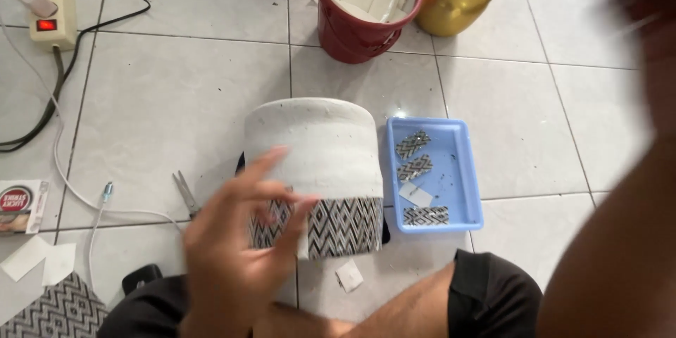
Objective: Applying patterned stickers to a white pot to create a decorative design.
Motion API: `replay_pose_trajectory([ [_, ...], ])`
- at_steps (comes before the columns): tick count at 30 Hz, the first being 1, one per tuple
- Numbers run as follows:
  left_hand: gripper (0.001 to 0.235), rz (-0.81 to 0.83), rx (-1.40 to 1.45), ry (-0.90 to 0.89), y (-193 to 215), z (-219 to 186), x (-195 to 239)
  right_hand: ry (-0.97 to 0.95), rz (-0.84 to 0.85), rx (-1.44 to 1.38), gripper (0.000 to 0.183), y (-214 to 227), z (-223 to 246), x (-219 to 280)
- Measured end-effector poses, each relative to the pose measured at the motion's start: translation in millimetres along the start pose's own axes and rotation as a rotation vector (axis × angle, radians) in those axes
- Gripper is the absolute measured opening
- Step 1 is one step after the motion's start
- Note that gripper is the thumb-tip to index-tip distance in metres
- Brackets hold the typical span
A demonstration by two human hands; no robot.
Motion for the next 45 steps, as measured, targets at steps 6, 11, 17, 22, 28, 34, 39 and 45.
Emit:
replay_pose_trajectory([
  [6, 0.038, -0.241, -0.056, 0.528, 33.7, 114.0, 1.1, -0.117, 0.131, 0.204, 0.046, -82.6, -53.2, -115.3],
  [11, 0.046, -0.257, -0.056, 0.602, 33.8, 140.6, 7.4, -0.221, 0.225, 0.422, 0.057, -261.5, 204.8, -185.9],
  [17, 0.038, -0.204, -0.087, 0.68, 29.5, 148.1, 17.6, 0.081, -0.18, 0.315, 0.03, -228.4, 258.5, -210.6],
  [22, 0.029, -0.181, -0.021, 0.571, 18.4, 148.1, 17.6, 0.049, -0.223, 0.258, 0.036, -220.6, 262.4, -214.9],
  [28, 0.029, -0.077, 0.003, 0.565, 6.5, 154.0, 18.9, -0.159, -0.017, 0.087, 0.034, -260.9, 250.4, -220.9],
  [34, 0.027, -0.034, 0.011, 0.512, -2.5, 159.2, 13.1, -0.054, -0.037, 0.261, 0.012, -267.7, 224.6, -219.4],
  [39, 0.027, -0.018, 0.037, 0.499, -6.4, 164.0, 14.7, -0.139, -0.027, 0.496, 0.015, -262.7, 179.6, -213.8],
  [45, 0.027, -0.023, 0.031, 0.494, -6.7, 164.8, 16.7, 0.042, 0.104, 0.593, 0.01, -262.2, 171.7, -207.3],
])
Point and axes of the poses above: each hand's wrist, its own x-axis away from the middle knuckle, its own y-axis out of the back of the hand, z = x × y, the point moved 8 cm from there along -x, towards the middle knuckle, and after that the axes turned 13 degrees about -z, right-handed, at the moved point
